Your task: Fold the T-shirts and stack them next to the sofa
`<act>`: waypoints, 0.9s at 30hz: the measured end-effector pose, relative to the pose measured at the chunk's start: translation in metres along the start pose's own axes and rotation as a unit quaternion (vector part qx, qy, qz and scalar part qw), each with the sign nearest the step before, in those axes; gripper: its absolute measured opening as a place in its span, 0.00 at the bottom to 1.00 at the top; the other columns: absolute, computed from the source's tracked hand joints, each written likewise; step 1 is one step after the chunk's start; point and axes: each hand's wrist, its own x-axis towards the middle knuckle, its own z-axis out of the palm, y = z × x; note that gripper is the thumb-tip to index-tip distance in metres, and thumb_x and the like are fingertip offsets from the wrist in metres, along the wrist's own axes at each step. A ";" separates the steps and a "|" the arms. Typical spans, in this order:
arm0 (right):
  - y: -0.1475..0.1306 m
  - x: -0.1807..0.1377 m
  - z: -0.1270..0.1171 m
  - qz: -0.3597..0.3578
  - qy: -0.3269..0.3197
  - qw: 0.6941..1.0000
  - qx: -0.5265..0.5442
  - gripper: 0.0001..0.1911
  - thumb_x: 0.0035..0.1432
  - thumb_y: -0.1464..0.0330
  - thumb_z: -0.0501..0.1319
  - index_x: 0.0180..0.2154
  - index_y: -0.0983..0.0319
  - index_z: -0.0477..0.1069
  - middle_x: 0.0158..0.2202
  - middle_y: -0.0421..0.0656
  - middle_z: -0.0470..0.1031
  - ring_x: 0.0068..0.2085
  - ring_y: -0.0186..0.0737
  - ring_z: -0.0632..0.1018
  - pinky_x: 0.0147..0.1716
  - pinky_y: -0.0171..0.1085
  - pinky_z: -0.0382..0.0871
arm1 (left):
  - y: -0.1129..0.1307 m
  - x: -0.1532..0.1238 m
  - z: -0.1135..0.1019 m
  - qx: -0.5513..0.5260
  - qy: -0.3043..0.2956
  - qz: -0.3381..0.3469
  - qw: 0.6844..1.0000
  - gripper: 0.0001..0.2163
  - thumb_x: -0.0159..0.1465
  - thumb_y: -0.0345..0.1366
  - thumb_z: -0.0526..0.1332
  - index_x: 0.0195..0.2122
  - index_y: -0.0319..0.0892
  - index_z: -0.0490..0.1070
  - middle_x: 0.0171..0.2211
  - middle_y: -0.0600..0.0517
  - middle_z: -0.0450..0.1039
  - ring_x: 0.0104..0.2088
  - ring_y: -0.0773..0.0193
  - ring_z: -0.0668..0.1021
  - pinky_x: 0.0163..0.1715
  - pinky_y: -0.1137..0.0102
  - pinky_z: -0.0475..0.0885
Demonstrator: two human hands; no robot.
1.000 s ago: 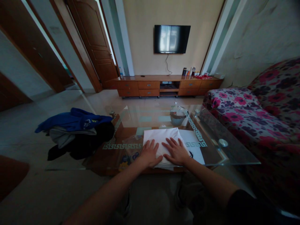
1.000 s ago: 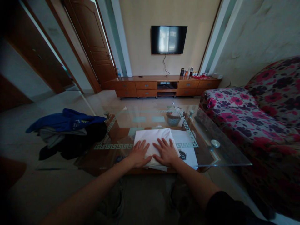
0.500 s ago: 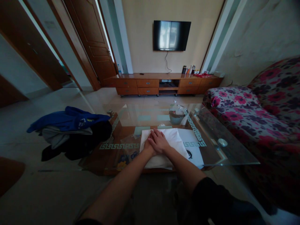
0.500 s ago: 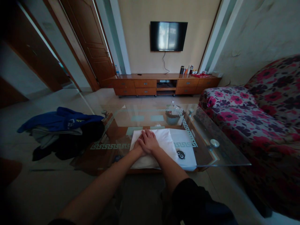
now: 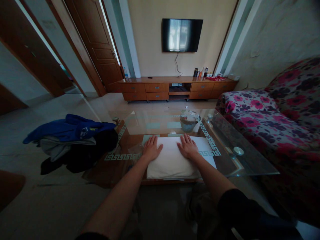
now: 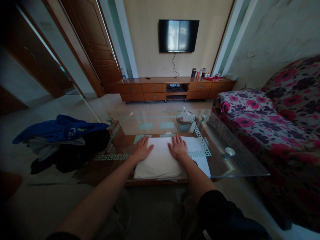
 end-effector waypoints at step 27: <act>0.013 -0.020 -0.024 0.069 0.004 0.998 0.016 0.43 0.66 0.49 0.51 0.73 0.63 0.43 0.74 0.56 0.42 0.69 0.61 0.55 0.62 0.58 0.55 | -0.013 0.031 -0.015 -0.247 0.056 -0.161 0.954 0.12 0.67 0.35 0.61 0.50 0.41 0.66 0.39 0.48 0.78 0.38 0.61 0.80 0.42 0.67 0.73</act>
